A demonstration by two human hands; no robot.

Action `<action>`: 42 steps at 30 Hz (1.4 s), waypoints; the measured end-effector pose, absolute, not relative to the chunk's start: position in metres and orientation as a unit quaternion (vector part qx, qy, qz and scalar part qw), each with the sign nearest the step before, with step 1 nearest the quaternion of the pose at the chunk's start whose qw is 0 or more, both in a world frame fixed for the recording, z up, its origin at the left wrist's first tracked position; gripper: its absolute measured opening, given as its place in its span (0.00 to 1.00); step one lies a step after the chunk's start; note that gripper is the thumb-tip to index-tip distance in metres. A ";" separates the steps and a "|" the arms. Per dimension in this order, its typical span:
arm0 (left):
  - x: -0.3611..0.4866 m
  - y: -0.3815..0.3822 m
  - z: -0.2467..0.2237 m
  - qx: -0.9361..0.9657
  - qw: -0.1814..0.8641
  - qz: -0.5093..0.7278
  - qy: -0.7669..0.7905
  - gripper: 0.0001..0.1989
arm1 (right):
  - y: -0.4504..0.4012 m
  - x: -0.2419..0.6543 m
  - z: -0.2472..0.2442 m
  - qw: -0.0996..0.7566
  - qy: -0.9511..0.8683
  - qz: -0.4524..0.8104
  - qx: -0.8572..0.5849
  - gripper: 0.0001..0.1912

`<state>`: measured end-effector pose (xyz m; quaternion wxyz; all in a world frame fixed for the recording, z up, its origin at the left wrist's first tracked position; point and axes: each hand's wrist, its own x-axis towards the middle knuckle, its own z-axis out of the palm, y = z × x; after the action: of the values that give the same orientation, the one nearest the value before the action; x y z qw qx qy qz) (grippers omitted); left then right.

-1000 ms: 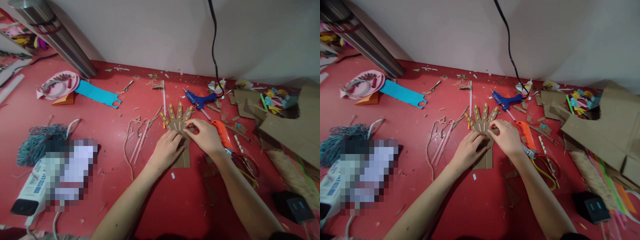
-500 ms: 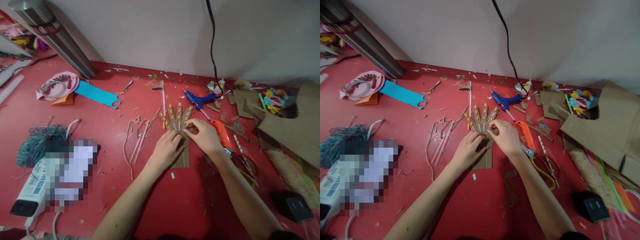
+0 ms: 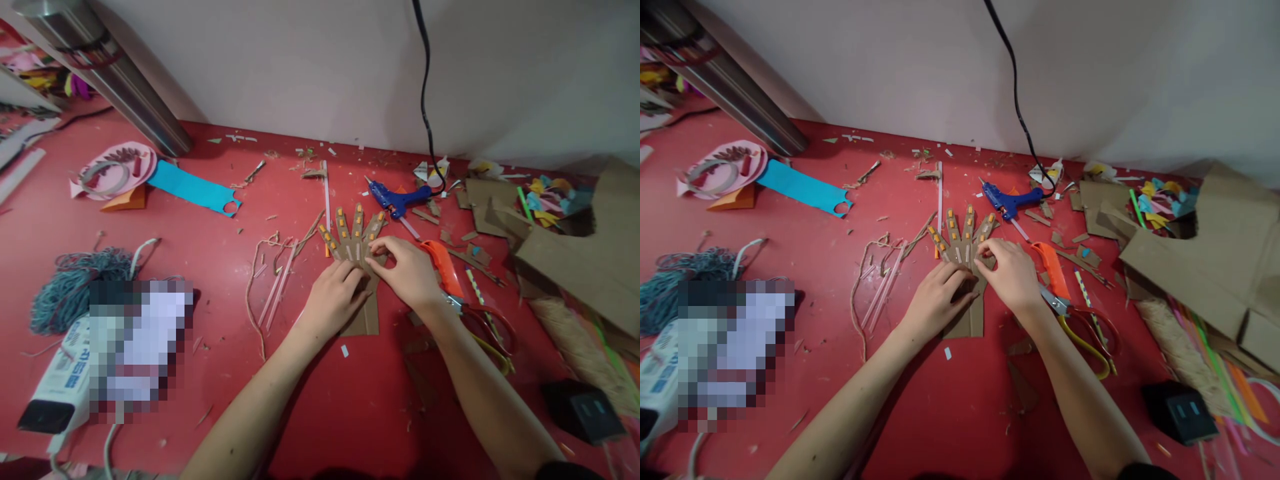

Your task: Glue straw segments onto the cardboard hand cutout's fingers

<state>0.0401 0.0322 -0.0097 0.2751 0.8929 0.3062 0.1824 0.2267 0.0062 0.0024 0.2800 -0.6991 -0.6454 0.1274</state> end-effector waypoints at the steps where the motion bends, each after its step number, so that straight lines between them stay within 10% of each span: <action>1: 0.040 0.032 -0.010 0.892 0.275 0.184 0.307 0.08 | 0.006 0.226 0.002 0.281 -0.644 0.127 -0.701 0.04; 42: 0.041 0.033 -0.011 0.894 0.269 0.193 0.301 0.08 | 0.006 0.226 0.000 0.276 -0.653 0.112 -0.696 0.04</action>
<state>0.0410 0.0326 -0.0105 0.2692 0.8943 0.3009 0.1929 0.2257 0.0063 0.0005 0.2757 -0.6963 -0.6531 0.1118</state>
